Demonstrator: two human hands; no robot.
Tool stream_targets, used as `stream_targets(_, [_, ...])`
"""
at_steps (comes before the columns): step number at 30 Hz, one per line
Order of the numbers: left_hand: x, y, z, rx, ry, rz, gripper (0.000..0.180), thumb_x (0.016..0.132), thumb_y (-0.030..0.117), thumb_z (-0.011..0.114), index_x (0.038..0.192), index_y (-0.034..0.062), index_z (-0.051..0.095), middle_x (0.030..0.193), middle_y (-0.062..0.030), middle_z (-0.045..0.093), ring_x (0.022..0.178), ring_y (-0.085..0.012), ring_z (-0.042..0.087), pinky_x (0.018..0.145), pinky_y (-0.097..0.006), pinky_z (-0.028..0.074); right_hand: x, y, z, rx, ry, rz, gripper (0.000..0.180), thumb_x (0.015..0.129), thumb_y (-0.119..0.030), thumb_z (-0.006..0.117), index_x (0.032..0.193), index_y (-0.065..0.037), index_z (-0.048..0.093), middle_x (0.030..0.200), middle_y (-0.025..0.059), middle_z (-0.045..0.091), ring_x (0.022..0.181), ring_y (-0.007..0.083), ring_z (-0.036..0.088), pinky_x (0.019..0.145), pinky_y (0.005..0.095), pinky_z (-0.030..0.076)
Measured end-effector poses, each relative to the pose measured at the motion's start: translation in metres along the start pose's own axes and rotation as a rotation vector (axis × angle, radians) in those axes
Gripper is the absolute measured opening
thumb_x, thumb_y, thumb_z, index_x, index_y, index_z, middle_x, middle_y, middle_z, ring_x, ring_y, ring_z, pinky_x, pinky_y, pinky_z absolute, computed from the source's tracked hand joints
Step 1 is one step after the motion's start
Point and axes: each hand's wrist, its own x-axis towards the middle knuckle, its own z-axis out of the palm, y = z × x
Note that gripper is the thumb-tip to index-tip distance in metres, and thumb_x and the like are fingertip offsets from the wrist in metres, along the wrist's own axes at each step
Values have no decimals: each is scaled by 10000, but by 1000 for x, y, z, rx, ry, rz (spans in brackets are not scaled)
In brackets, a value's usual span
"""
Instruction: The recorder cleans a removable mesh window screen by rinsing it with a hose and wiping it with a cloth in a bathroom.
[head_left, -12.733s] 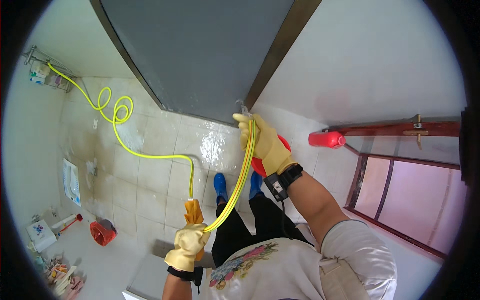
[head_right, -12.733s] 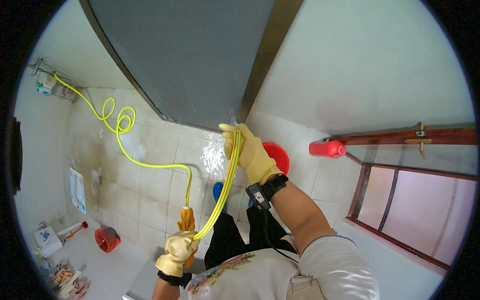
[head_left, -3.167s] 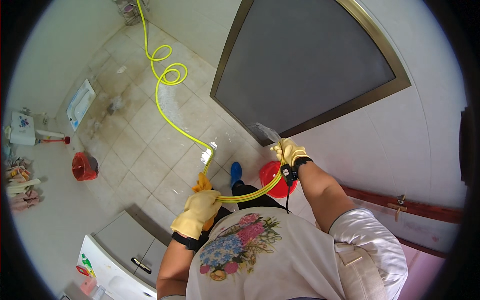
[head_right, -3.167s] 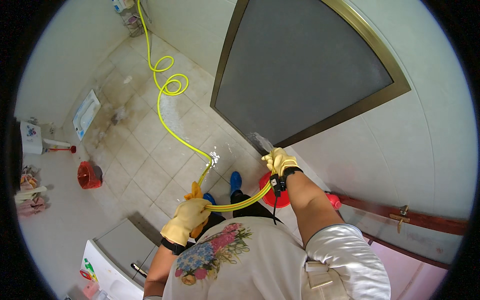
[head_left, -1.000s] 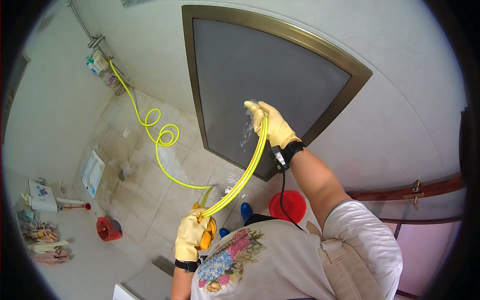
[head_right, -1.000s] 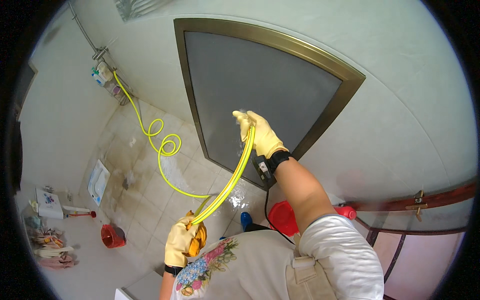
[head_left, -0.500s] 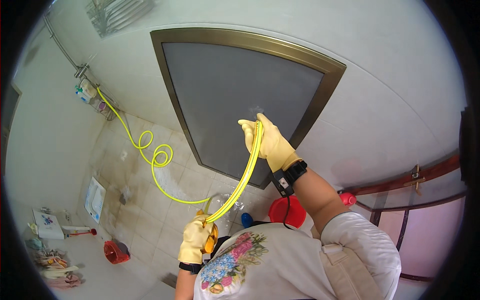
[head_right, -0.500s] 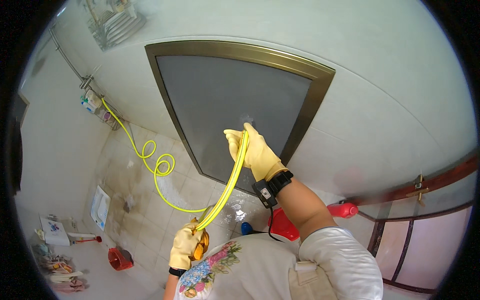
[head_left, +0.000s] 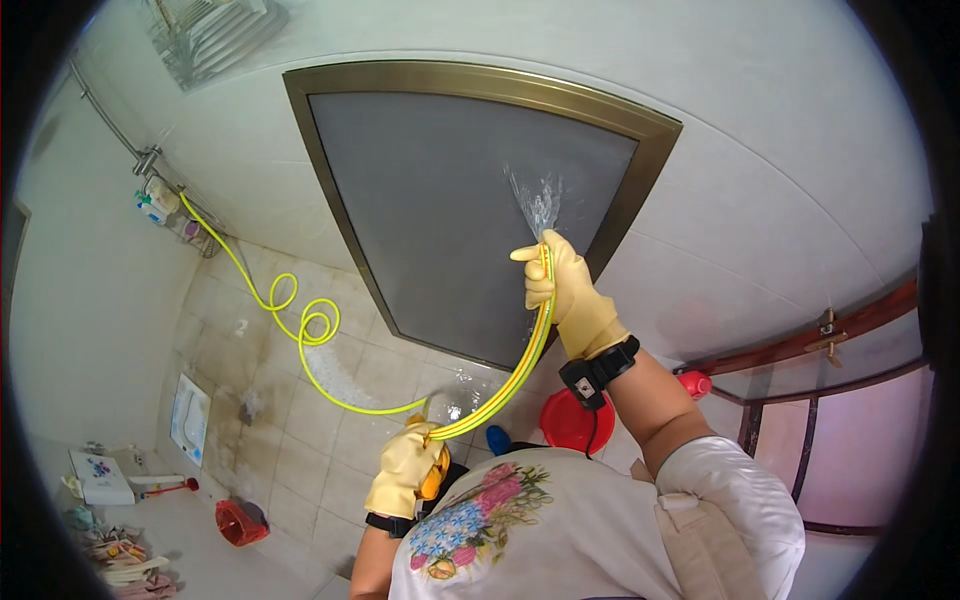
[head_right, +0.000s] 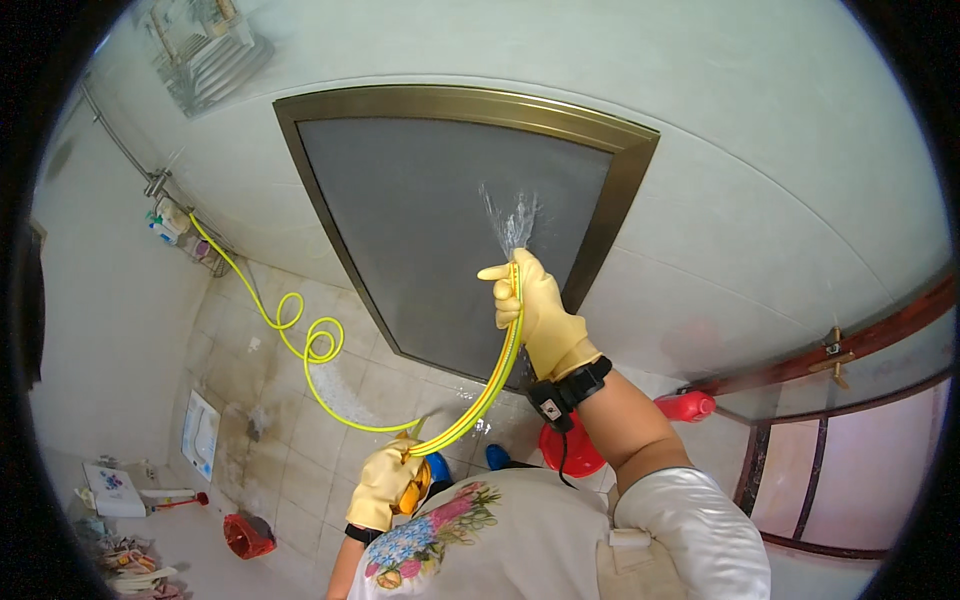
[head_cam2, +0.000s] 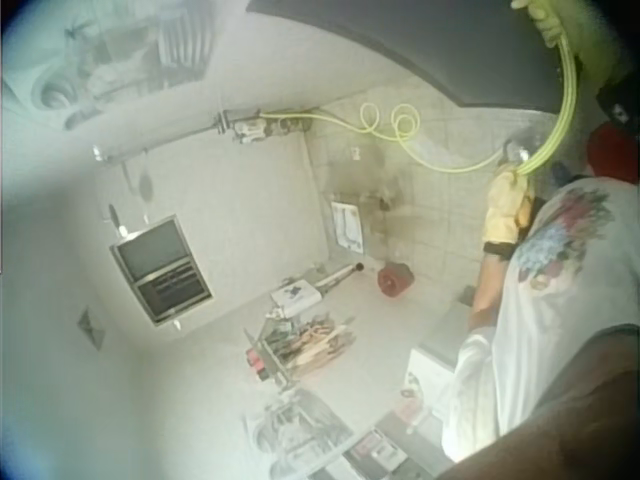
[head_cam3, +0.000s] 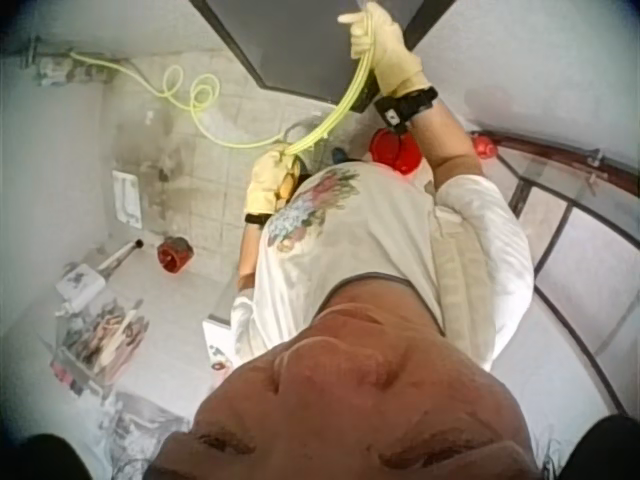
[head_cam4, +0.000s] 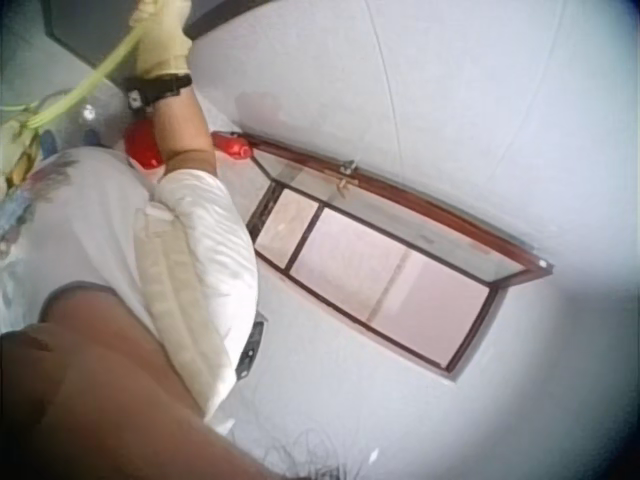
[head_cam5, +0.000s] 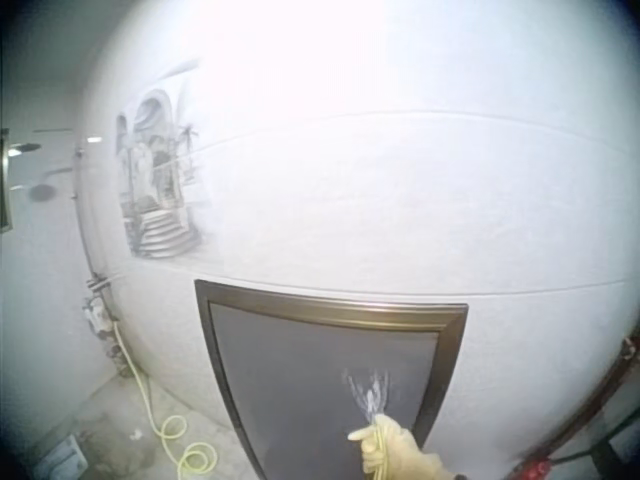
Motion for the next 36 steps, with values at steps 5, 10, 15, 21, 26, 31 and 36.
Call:
stream_targets(5, [7, -24, -6, 23, 56, 123, 302, 897, 257, 660, 1144, 94, 724, 1076, -154, 731, 1032, -335, 688, 902, -408, 537, 5, 4, 11, -71, -7, 41, 597, 1065, -464, 344, 961, 29, 662, 542, -14, 433, 370, 80, 242, 370, 256, 237])
stream_targets(10, [4, -40, -33, 19, 9, 77, 319, 905, 263, 660, 1156, 77, 724, 1147, -176, 711, 1060, -356, 680, 927, -404, 528, 7, 10, 55, -155, -8, -31, 553, 1061, -398, 338, 936, 36, 657, 534, -17, 405, 366, 79, 229, 365, 255, 228])
stream_targets(15, [-2, -53, -64, -25, 24, 78, 323, 906, 264, 662, 1163, 76, 720, 1171, -177, 704, 1068, -361, 675, 929, -402, 526, 14, 17, 113, -207, -30, -69, 529, 1058, -348, 332, 949, 61, 649, 551, -19, 390, 377, 71, 228, 366, 242, 236])
stream_targets(21, [-13, -82, -88, -52, 104, 97, 285, 901, 256, 668, 1129, 95, 729, 1075, -152, 727, 1012, -342, 686, 882, -409, 539, 41, 42, 159, -186, -70, 44, 507, 1055, -340, 349, 970, 54, 656, 589, -17, 434, 396, 71, 260, 363, 238, 251])
stream_targets(26, [-28, -117, -101, -29, 73, 42, 281, 895, 238, 661, 1129, 101, 733, 1091, -154, 726, 1026, -345, 683, 897, -416, 537, 54, 94, 158, -233, 57, 205, 468, 1080, -349, 361, 1080, 33, 631, 630, -42, 442, 410, 60, 315, 375, 222, 300])
stream_targets(31, [-32, -137, -109, -70, 45, -7, 292, 886, 237, 668, 1134, 97, 732, 1135, -174, 714, 1056, -350, 676, 913, -418, 533, 60, 106, 166, -228, 65, 194, 489, 1073, -355, 367, 1015, 38, 654, 614, -39, 442, 403, 68, 313, 373, 230, 299])
stream_targets(36, [-19, -132, -126, -106, 54, 10, 311, 893, 227, 667, 1152, 64, 722, 1175, -195, 697, 1077, -355, 673, 928, -413, 530, 45, 69, 210, -176, -29, 30, 499, 1042, -350, 380, 950, 46, 669, 582, -24, 438, 404, 80, 300, 377, 240, 295])
